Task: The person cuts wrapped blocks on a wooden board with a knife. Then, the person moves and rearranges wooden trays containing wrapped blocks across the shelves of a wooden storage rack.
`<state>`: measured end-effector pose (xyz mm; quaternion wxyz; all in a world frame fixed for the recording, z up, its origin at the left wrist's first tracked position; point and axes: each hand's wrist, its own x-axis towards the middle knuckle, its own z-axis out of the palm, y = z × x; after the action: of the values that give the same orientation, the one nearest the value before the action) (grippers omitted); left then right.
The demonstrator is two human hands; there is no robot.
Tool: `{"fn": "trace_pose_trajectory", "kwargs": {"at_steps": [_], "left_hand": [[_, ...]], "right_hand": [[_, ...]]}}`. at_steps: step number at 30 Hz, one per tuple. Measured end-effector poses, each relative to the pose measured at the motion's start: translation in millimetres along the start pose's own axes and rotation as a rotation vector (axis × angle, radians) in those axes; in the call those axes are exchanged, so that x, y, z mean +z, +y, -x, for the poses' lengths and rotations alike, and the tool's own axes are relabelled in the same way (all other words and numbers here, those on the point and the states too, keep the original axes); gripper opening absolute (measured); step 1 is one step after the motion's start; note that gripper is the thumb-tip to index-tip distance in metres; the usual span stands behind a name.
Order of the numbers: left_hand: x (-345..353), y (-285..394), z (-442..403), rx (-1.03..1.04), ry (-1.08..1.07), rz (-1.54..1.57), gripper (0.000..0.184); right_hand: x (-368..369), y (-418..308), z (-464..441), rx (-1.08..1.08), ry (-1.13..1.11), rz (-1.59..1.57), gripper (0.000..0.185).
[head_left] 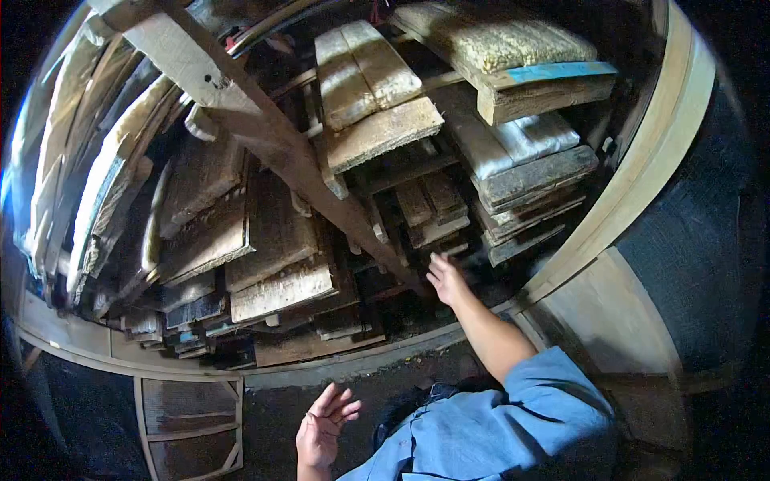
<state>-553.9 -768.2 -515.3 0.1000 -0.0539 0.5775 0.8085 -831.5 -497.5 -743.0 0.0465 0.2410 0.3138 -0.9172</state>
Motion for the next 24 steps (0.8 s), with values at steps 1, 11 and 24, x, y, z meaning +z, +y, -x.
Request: {"fn": "trace_pose_trajectory", "kwargs": {"at_steps": [1, 11, 24], "left_hand": [[-1, -6, 2, -0.004, 0.007, 0.019, 0.071], [10, -9, 8, -0.107, 0.059, -0.009, 0.074], [6, -10, 5, -0.081, 0.040, -0.021, 0.071]], "right_hand": [[5, -9, -7, -0.003, -0.005, -0.085, 0.068], [-4, -29, -92, 0.048, -0.477, -0.427, 0.022], [15, -41, -60, 0.032, -0.359, -0.363, 0.012]]}}
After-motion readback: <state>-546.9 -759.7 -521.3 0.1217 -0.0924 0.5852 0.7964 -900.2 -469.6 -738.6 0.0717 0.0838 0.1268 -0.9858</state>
